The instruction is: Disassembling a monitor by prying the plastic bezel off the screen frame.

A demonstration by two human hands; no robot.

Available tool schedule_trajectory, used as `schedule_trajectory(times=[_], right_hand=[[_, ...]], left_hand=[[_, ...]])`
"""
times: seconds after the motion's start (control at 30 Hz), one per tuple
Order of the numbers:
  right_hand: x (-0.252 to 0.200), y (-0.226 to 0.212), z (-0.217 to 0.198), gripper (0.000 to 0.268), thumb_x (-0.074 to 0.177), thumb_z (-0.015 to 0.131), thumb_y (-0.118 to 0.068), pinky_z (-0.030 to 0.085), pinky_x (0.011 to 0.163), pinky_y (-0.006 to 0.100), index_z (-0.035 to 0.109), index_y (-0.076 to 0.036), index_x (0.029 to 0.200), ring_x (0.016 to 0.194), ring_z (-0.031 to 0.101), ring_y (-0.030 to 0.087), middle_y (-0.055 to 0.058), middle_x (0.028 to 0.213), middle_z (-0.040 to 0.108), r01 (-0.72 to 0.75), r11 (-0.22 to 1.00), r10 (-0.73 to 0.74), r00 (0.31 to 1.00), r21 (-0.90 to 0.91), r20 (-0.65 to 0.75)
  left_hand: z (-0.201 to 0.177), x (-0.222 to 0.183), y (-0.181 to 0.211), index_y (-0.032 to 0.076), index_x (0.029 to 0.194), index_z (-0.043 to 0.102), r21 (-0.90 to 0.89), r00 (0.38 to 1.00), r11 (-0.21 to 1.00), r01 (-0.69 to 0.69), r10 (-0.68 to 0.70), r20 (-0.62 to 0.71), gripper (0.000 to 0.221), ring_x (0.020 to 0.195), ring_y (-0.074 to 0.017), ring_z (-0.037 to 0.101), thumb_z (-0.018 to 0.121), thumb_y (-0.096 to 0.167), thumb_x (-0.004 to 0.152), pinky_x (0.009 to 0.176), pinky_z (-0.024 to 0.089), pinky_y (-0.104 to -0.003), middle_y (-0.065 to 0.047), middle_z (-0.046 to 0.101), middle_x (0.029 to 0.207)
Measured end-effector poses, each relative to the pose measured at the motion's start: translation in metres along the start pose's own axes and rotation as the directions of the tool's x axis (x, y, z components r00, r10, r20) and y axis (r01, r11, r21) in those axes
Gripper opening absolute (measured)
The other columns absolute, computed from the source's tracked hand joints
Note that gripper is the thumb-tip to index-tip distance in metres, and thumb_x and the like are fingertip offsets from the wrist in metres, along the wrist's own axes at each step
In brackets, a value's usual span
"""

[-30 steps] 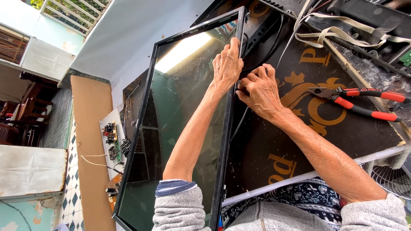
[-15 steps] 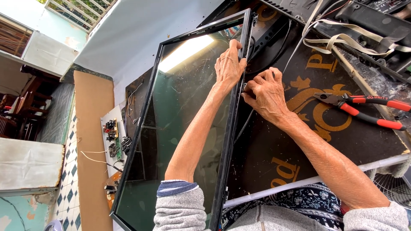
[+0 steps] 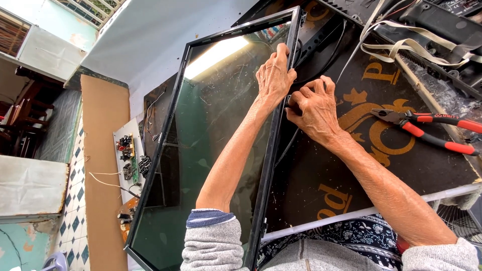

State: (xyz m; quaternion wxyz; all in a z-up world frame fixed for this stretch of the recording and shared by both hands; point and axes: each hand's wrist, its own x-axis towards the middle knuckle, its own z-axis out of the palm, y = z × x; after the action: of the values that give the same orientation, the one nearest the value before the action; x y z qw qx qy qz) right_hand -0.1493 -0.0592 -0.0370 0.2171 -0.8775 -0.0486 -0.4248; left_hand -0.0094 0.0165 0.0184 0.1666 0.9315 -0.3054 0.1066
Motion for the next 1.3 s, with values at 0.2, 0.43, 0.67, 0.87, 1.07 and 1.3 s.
schedule_trajectory(times=[0.2, 0.43, 0.67, 0.87, 1.07, 1.3], right_hand=[[0.001, -0.004, -0.003, 0.015, 0.083, 0.077, -0.022, 0.029, 0.113, 0.049, 0.065, -0.014, 0.079, 0.096, 0.057, 0.026, -0.003, 0.077, 0.063, -0.021, 1.000, 0.021, 1.000, -0.019, 0.014], [0.001, -0.005, -0.003, 0.015, 0.081, 0.076, -0.019, 0.030, 0.111, 0.049, 0.062, -0.012, 0.080, 0.094, 0.057, 0.027, -0.002, 0.076, 0.062, -0.015, 0.999, 0.015, 1.000, -0.043, 0.005], [0.001, -0.006, -0.004, 0.014, 0.082, 0.074, -0.020, 0.031, 0.113, 0.051, 0.063, -0.012, 0.081, 0.094, 0.057, 0.027, -0.002, 0.077, 0.062, -0.020, 0.999, 0.020, 1.000, -0.028, 0.004], [0.001, -0.005, -0.003, 0.014, 0.082, 0.074, -0.021, 0.033, 0.109, 0.050, 0.062, -0.014, 0.081, 0.094, 0.057, 0.027, -0.003, 0.078, 0.063, -0.031, 0.999, 0.031, 1.000, -0.041, -0.003], [0.000, -0.002, 0.000, 0.013, 0.082, 0.074, -0.022, 0.033, 0.107, 0.048, 0.063, -0.015, 0.080, 0.094, 0.056, 0.026, -0.004, 0.079, 0.065, -0.045, 0.998, 0.045, 0.999, -0.039, -0.013], [0.001, -0.002, -0.002, 0.013, 0.085, 0.073, -0.023, 0.030, 0.107, 0.048, 0.065, -0.014, 0.081, 0.094, 0.056, 0.026, -0.004, 0.079, 0.066, -0.066, 0.998, 0.066, 0.997, -0.003, 0.026]], left_hand=[[0.001, -0.003, -0.003, 0.016, 0.105, 0.040, -0.027, 0.999, 0.999, -0.031, 0.030, -0.029, 0.037, 0.060, -0.0403, 0.051, 0.058, 0.011, 0.074, 0.058, 0.042, -0.048, -0.007, 0.059, 0.082], [0.012, 0.000, -0.004, 0.010, 0.101, 0.040, 0.061, 0.992, 0.994, -0.092, 0.096, -0.083, 0.033, 0.057, -0.0499, 0.054, 0.059, 0.003, 0.076, 0.050, 0.043, -0.049, -0.011, 0.055, 0.078], [0.026, 0.004, -0.007, 0.010, 0.106, 0.044, 0.181, 0.979, 0.973, -0.142, 0.166, -0.122, 0.041, 0.060, -0.0427, 0.063, 0.066, -0.001, 0.072, 0.050, 0.049, -0.047, -0.008, 0.058, 0.077], [0.028, 0.006, -0.010, 0.009, 0.101, 0.045, 0.191, 0.967, 0.965, -0.177, 0.207, -0.147, 0.036, 0.054, -0.0415, 0.060, 0.063, -0.003, 0.071, 0.046, 0.047, -0.046, -0.008, 0.055, 0.073], [0.025, 0.005, -0.011, 0.009, 0.098, 0.046, 0.171, 0.967, 0.968, -0.186, 0.211, -0.142, 0.030, 0.054, -0.0437, 0.057, 0.057, -0.002, 0.072, 0.046, 0.045, -0.048, -0.009, 0.051, 0.073], [0.010, 0.001, -0.010, 0.011, 0.102, 0.046, 0.073, 0.988, 0.988, -0.137, 0.141, -0.056, 0.030, 0.061, -0.0474, 0.057, 0.058, 0.006, 0.076, 0.052, 0.043, -0.051, -0.011, 0.056, 0.081]])
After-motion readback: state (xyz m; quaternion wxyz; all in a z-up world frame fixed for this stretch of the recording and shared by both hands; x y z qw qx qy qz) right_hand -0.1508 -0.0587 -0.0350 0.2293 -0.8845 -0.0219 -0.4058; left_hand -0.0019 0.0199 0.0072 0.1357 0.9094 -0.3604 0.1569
